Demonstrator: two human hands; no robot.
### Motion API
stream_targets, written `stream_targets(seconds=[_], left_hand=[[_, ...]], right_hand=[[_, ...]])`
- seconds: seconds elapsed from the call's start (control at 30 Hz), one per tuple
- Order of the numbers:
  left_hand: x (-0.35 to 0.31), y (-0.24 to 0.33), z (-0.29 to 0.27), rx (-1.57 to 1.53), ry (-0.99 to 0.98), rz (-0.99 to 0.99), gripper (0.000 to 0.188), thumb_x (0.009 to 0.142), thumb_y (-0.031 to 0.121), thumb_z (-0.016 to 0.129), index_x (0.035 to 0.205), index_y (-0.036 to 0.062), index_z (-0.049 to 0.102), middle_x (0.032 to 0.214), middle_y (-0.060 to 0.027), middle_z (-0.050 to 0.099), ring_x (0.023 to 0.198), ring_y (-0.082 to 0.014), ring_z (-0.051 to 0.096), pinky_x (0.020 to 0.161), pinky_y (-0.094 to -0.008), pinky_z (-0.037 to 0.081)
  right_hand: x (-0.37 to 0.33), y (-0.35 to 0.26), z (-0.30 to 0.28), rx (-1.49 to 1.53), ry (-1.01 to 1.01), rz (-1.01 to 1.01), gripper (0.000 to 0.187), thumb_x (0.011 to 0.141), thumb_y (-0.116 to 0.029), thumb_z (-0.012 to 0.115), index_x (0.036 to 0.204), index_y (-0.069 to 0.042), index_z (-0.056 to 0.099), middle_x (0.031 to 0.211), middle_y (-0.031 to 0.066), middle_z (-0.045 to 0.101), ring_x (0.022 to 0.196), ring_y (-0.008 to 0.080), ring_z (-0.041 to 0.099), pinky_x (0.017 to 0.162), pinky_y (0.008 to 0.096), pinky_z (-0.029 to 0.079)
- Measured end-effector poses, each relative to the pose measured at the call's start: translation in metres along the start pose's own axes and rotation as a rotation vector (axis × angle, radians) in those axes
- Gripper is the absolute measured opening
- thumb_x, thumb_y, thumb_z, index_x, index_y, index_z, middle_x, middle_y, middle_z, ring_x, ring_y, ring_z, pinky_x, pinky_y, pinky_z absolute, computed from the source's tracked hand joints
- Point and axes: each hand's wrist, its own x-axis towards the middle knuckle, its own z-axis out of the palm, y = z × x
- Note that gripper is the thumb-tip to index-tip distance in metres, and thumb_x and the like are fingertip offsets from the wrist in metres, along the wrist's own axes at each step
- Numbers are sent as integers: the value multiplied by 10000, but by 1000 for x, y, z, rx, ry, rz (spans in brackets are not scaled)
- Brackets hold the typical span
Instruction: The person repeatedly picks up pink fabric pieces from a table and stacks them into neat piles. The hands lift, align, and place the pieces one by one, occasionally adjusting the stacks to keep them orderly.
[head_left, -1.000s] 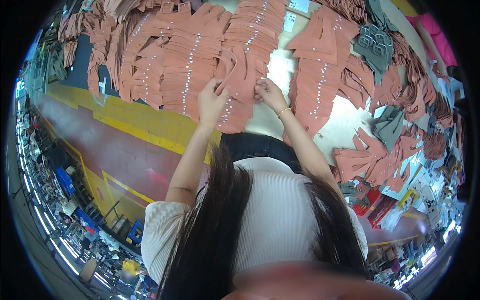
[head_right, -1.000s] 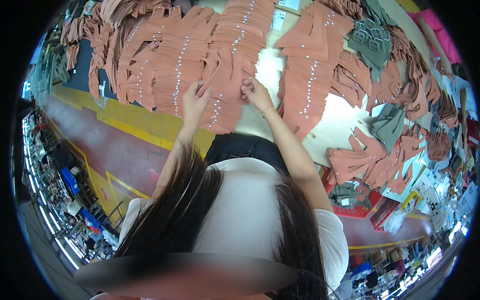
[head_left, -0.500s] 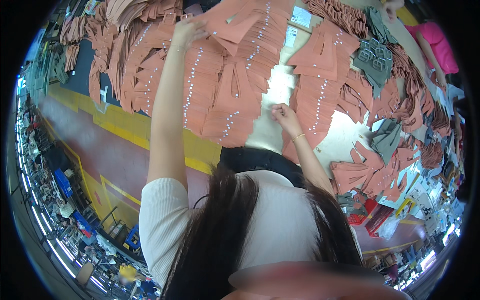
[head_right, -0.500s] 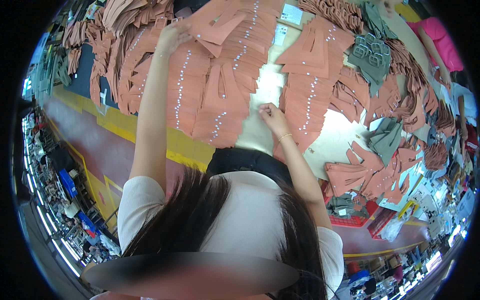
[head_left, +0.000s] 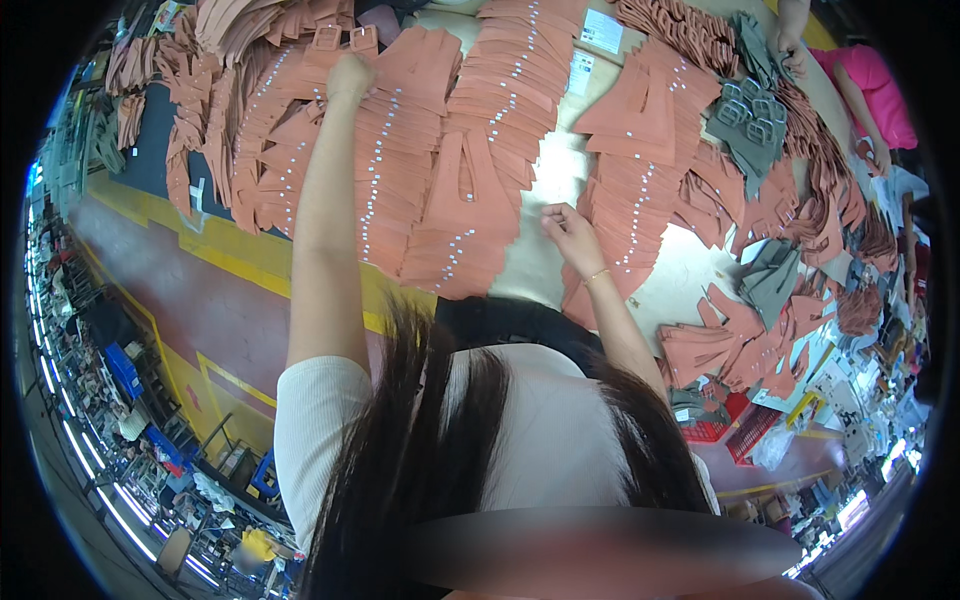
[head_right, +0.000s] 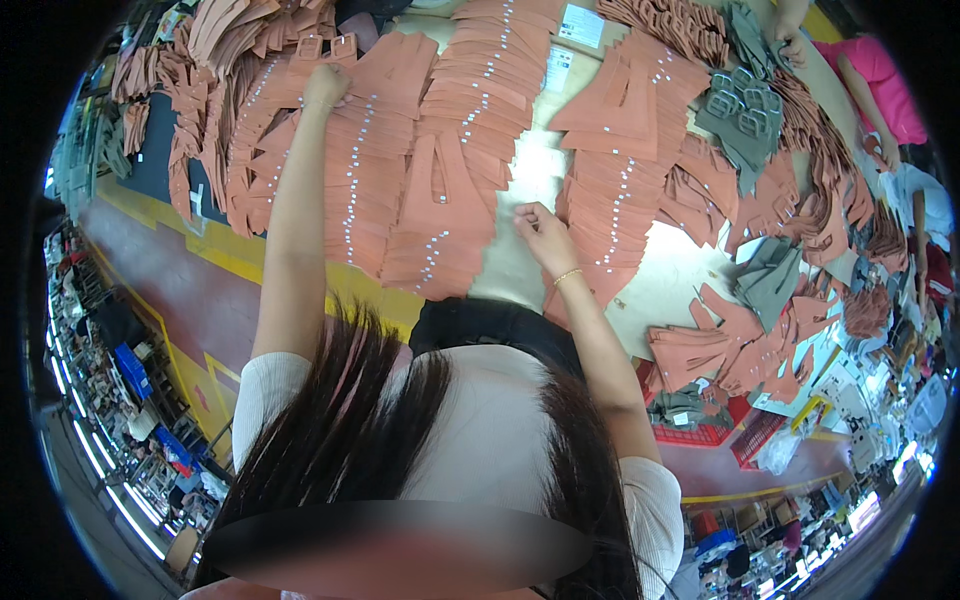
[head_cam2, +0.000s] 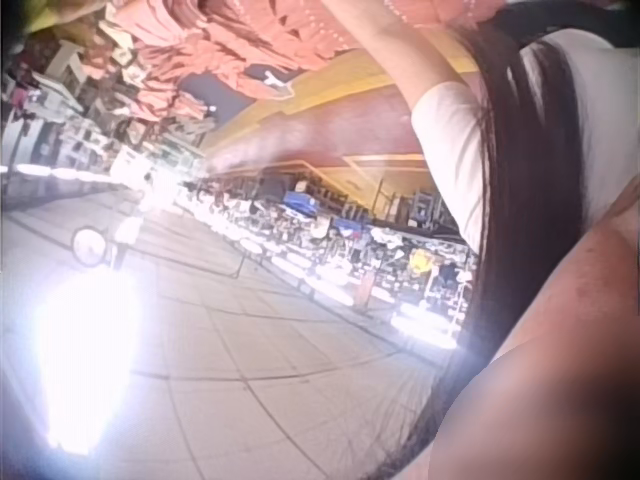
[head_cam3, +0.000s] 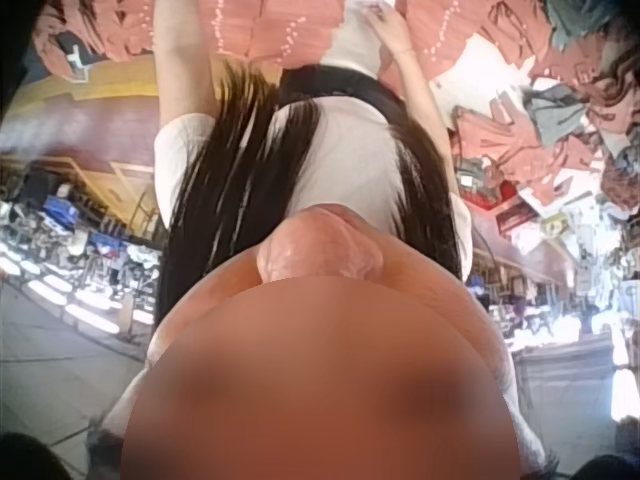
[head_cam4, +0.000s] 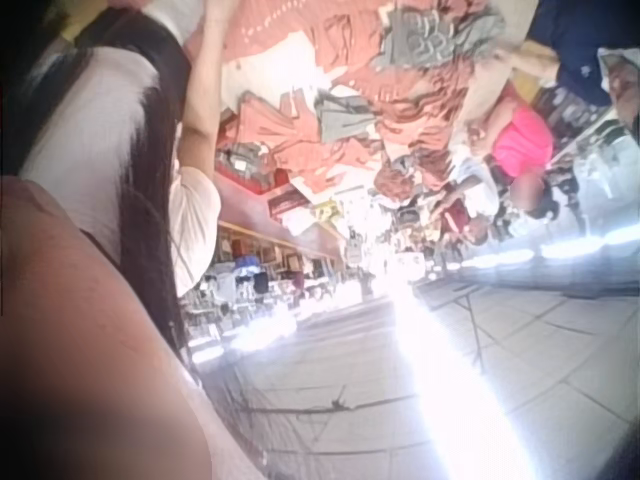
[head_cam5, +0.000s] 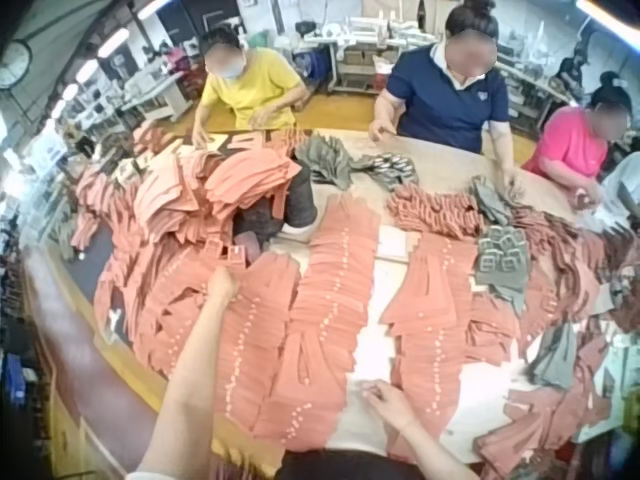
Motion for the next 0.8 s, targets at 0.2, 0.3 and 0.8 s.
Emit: stream_targets(seconds=[0.2, 0.3, 0.8], left_hand=[[-44, 12, 19, 461, 649, 252, 305, 749, 209, 676, 1004, 51, 622, 1045, -191, 559, 983, -365, 562, 761, -439, 496], [-75, 10, 26, 346, 556, 473, 354, 729, 213, 707, 1014, 34, 599, 1040, -191, 500, 989, -396, 517, 798, -466, 470], [-255, -37, 116, 113, 250, 464, 444, 787, 171, 684, 1174, -4, 553, 1033, -185, 531, 972, -364, 508, 846, -429, 423]], right_hand=[[-6, -9, -4, -126, 43, -56, 252, 899, -161, 568, 1081, 13, 572, 884, 83, 644, 789, 144, 646, 724, 271, 499], [-10, -5, -15, -100, 112, -92, 244, 888, -167, 583, 1063, 3, 591, 868, 84, 658, 746, 144, 630, 691, 274, 494], [43, -20, -159, -421, 799, -280, 267, 836, -212, 624, 1013, -14, 652, 882, 148, 642, 817, 259, 627, 750, 360, 489]])
